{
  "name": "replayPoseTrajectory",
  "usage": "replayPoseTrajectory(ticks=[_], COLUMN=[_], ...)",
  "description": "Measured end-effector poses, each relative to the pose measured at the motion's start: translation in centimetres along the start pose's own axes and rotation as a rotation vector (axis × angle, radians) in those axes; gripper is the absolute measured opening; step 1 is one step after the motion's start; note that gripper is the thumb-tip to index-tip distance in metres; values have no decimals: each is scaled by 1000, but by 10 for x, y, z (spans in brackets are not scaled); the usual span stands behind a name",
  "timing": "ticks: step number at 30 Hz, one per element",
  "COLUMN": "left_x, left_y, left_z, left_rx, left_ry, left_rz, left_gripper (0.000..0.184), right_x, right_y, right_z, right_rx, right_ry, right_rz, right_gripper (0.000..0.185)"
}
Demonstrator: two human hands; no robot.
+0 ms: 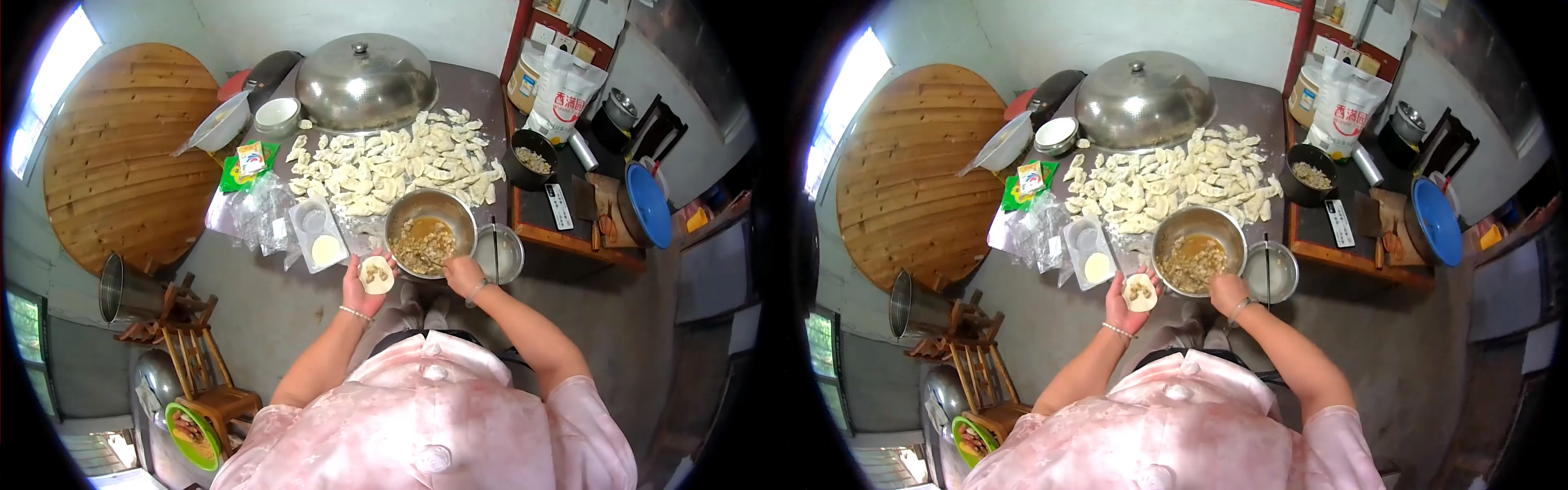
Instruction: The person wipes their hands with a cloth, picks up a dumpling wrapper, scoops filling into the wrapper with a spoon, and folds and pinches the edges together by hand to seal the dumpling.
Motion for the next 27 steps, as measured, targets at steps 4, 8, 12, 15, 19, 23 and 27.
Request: replayPoseTrajectory(ticks=[4, 8, 12, 15, 19, 23, 27], left_x=[0, -4, -3, -3, -5, -9, -16], left_y=[8, 10, 10, 8, 3, -5, -18], left_z=[-1, -2, -1, 0, -4, -10, -18], left_rx=[-10, 0, -39, -39, -45, 52, 28], left_ry=[5, 12, 6, 5, 21, 12, 9], left_rz=[17, 12, 4, 7, 46, 85, 86], left_gripper=[54, 52, 52, 52, 53, 56, 61], right_x=[8, 29, 27, 29, 32, 21, -13], right_y=[16, -6, 2, 6, 14, 40, 73], right_z=[1, 21, 24, 25, 23, 9, -4], right_rx=[-104, -337, -330, -327, -257, -177, -140], right_ry=[-263, -818, -996, -1044, -1054, -1002, -846], right_rz=[-279, -608, -806, -865, -911, -951, -872], right_gripper=[18, 14, 10, 10, 9, 11, 14])
Point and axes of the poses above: each hand's wrist, its own z-axis away from the middle knuckle, its own y-axis out of the back of the hand, x = y × z, the point moved 7 cm from there along -z, towards the middle knuckle, and after that the axes turned 15 degrees about x, right-handed, at the moved point
